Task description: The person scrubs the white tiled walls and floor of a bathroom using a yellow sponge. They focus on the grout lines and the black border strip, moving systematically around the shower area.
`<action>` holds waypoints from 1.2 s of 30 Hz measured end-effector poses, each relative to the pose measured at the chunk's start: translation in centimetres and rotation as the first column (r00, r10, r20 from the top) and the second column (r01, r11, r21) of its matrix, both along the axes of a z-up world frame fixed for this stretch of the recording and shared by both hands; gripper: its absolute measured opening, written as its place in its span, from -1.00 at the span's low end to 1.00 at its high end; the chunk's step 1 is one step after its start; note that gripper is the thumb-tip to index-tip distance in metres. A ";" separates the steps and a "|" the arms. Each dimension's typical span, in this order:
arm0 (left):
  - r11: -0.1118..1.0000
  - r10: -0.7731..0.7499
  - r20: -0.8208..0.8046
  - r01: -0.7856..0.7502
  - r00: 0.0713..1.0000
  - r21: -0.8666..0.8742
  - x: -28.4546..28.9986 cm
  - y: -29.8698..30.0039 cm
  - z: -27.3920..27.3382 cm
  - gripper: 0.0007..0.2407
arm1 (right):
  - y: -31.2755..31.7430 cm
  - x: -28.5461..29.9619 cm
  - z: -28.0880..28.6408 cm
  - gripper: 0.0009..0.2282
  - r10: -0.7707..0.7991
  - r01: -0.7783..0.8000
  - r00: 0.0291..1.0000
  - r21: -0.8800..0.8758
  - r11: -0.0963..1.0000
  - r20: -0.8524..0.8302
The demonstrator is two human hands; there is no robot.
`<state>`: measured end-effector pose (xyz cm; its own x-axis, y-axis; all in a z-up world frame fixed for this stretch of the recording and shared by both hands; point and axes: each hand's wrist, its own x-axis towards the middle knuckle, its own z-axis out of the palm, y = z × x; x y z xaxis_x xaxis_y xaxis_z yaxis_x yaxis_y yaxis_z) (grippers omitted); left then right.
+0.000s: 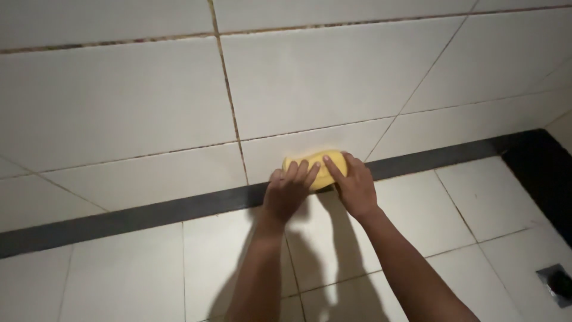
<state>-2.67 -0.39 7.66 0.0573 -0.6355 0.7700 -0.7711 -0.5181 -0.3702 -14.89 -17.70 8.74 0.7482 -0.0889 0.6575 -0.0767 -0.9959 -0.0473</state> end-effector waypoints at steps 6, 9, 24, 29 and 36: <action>0.964 0.110 -0.078 -0.088 0.991 0.250 2.0 -1.5 -5.9 -0.53 | -0.9 2.0 -3.9 -0.34 -0.042 0.045 0.997 0.051 0.998 -0.059; 0.983 0.076 -0.082 -0.061 0.994 0.171 2.8 -2.2 -8.7 -0.49 | -0.4 2.7 -3.9 -0.41 -0.037 0.041 0.999 0.098 0.994 -0.039; 0.810 0.315 -0.366 -0.047 0.876 0.585 1.2 -5.0 -16.2 -0.71 | 0.8 3.4 -12.1 -0.63 -0.176 0.249 0.622 -0.021 0.968 -0.763; 0.826 0.290 -0.498 0.049 0.817 0.561 0.3 -4.0 -12.1 -0.75 | 0.5 2.4 -7.9 -0.44 -0.146 0.249 0.596 0.009 0.968 -0.789; 0.803 0.201 -0.338 0.043 0.919 0.594 0.2 -5.1 -11.9 -0.83 | -0.2 0.8 -3.9 -0.40 -0.086 0.229 0.704 0.110 0.967 -0.705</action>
